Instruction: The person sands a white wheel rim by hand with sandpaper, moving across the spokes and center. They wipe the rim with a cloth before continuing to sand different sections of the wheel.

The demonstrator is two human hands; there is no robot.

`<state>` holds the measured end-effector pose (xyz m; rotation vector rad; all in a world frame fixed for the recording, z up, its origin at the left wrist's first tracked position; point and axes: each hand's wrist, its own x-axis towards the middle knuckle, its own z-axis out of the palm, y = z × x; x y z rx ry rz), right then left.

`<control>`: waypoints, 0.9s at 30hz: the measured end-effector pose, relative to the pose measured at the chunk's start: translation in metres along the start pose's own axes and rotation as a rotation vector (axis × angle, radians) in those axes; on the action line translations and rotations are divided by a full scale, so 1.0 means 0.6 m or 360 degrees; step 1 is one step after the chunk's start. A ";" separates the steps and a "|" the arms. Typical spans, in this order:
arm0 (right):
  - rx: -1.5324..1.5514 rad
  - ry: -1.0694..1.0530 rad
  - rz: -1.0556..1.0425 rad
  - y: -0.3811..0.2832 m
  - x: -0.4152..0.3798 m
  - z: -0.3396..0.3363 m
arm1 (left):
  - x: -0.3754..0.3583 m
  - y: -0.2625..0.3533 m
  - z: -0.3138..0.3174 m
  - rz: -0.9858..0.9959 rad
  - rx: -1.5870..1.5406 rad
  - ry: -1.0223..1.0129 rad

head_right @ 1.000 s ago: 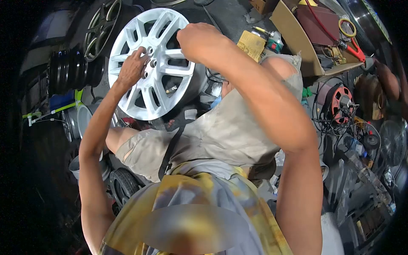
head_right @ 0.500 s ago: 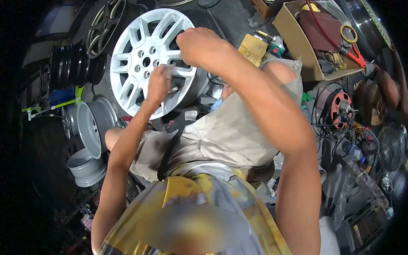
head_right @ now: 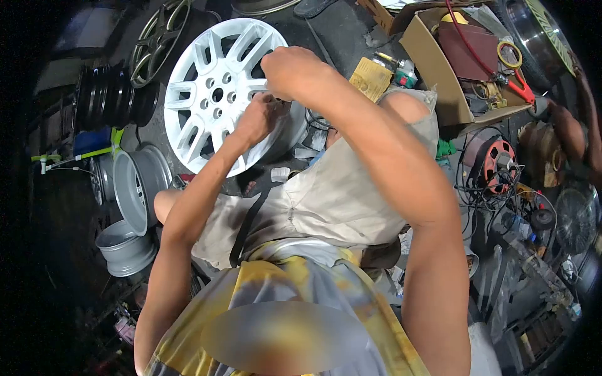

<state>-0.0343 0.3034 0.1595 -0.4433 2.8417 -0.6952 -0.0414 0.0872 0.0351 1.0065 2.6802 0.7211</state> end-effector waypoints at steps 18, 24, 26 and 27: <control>0.0103 -0.0040 0.0039 -0.001 -0.017 -0.007 | -0.075 0.026 0.061 -0.0009 0.0590 0.0630; 0.0099 -0.0078 0.0015 0.001 -0.027 -0.008 | -0.101 0.001 0.042 -0.0267 0.0540 0.0607; 0.0103 -0.0125 0.0047 0.002 -0.029 -0.009 | -0.103 0.006 0.060 -0.0323 0.0553 0.0677; 0.0085 -0.0107 0.0027 0.003 -0.026 -0.007 | -0.101 0.022 0.074 -0.0221 0.0492 0.0706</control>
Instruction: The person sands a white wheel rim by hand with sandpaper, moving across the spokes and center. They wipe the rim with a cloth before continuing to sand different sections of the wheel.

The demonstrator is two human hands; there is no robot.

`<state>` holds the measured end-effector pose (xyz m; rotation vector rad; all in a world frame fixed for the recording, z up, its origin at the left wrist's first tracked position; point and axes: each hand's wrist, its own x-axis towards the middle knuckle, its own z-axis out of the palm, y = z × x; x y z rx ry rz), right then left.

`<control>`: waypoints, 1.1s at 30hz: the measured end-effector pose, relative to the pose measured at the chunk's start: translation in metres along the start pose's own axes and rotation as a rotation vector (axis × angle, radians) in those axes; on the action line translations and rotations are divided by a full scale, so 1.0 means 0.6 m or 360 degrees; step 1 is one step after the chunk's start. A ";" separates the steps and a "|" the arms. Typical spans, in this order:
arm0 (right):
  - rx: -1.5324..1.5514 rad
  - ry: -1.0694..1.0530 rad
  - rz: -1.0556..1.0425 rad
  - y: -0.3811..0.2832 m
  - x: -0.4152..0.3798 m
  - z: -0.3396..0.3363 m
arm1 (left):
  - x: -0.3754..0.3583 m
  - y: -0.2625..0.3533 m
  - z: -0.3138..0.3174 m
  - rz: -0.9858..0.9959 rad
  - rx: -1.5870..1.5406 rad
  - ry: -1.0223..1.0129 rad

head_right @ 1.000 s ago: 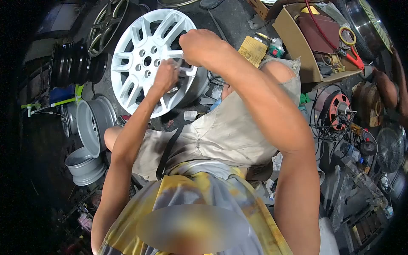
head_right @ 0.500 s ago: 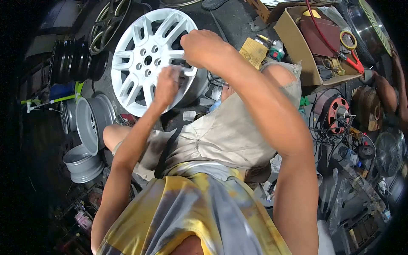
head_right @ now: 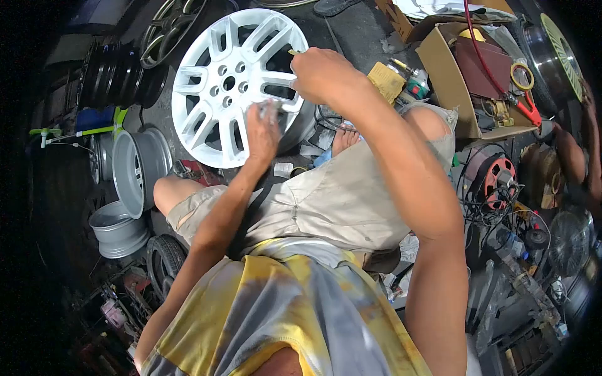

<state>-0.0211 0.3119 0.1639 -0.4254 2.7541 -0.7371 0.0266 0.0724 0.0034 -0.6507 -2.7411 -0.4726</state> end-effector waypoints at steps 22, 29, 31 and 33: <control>0.1248 0.0132 -0.0049 -0.006 -0.036 0.069 | 0.080 0.068 -0.148 -0.0883 -0.2336 -0.0525; 0.1292 0.0669 0.0316 0.042 -0.103 0.098 | 0.067 -0.242 -0.076 -0.0695 -0.0154 0.0048; 0.1429 0.0677 0.0680 0.042 -0.113 0.153 | 0.081 -0.295 -0.102 -0.0936 0.0343 -0.0172; 0.1148 0.0625 0.0571 0.027 -0.123 0.187 | 0.070 -0.335 -0.085 -0.1202 0.0303 -0.0288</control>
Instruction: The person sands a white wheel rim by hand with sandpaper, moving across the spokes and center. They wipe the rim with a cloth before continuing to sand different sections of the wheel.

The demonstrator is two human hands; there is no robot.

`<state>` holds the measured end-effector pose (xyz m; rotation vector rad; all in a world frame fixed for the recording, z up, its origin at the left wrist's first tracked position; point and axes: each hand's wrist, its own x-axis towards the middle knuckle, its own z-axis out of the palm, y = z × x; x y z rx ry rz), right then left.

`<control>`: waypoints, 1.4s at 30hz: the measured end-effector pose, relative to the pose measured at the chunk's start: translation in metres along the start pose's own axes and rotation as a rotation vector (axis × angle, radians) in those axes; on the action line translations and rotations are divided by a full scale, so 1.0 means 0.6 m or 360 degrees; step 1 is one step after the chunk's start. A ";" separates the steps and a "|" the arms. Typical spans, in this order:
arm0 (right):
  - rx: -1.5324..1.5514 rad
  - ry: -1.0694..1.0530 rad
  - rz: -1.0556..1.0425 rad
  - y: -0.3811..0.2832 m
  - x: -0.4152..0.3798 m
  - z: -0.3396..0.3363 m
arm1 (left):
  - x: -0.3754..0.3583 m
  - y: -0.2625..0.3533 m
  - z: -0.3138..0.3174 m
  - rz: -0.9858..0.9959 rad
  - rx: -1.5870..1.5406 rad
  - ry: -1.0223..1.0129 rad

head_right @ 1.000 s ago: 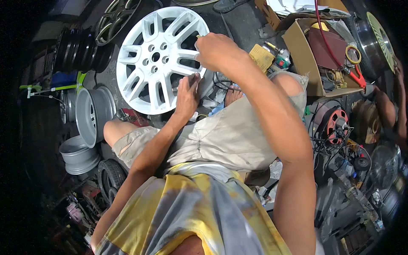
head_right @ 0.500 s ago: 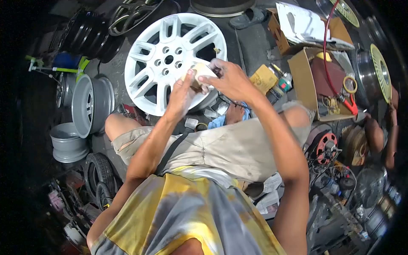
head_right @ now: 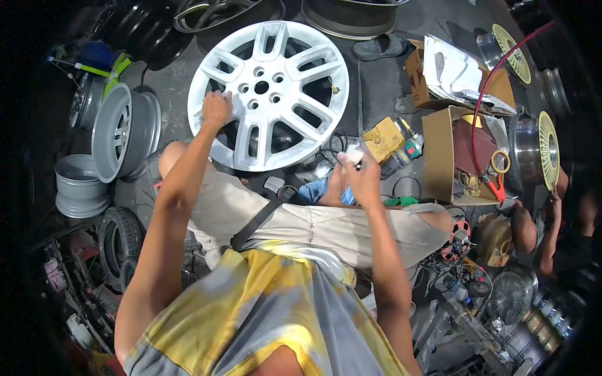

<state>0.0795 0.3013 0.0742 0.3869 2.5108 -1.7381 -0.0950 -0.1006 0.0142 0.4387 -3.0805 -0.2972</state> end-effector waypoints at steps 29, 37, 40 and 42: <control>-0.1375 0.0164 -0.0910 0.005 0.097 0.109 | 0.112 -0.020 -0.021 -0.0090 0.0103 -0.0891; -0.1541 -0.0038 -0.1123 -0.016 0.130 0.084 | 0.103 -0.027 -0.003 -0.0078 0.0131 -0.0678; -0.1537 -0.0276 -0.1209 -0.010 0.118 0.059 | 0.112 -0.023 -0.010 -0.0064 0.0123 -0.0659; -0.1582 -0.0334 -0.1254 -0.024 0.132 0.047 | 0.099 -0.027 -0.002 -0.0080 0.0117 -0.0676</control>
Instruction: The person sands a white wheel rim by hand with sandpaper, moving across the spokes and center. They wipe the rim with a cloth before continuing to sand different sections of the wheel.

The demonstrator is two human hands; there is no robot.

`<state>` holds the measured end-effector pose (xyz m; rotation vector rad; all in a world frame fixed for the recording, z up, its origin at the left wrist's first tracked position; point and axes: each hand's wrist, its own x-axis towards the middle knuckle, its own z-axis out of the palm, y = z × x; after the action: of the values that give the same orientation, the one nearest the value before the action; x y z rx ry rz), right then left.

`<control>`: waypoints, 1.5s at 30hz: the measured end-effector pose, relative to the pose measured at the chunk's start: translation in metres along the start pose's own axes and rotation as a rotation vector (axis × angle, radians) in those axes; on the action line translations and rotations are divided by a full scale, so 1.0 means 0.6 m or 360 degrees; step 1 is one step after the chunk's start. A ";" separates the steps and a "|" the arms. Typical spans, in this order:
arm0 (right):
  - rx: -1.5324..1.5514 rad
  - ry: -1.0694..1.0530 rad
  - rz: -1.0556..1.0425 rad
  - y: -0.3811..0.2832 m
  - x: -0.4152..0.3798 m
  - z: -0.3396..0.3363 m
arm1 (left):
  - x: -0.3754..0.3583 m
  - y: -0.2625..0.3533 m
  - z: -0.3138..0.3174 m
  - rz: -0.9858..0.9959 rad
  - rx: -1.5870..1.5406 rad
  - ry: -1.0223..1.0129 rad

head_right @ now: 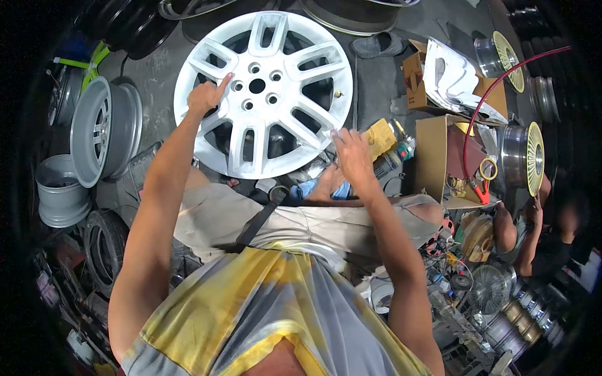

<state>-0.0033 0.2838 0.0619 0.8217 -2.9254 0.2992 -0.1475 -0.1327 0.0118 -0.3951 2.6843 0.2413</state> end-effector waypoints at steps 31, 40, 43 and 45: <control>0.0616 0.0406 0.0708 -0.016 -0.004 0.060 | 0.004 0.005 -0.016 -0.0002 -0.0006 0.0002; 0.0792 0.0627 0.0753 -0.069 -0.032 0.072 | 0.002 0.004 -0.011 0.0008 -0.0080 -0.0014; 0.0497 0.0567 0.0616 -0.079 -0.042 0.081 | -0.002 0.007 -0.016 0.0001 -0.0083 -0.0065; 0.0411 0.0374 0.0557 -0.083 -0.063 0.076 | -0.003 0.003 -0.008 0.0013 -0.0071 -0.0044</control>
<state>0.0538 0.2516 0.0204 0.2627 -2.8242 0.7561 -0.1482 -0.1315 0.0169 -0.3914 2.6578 0.3072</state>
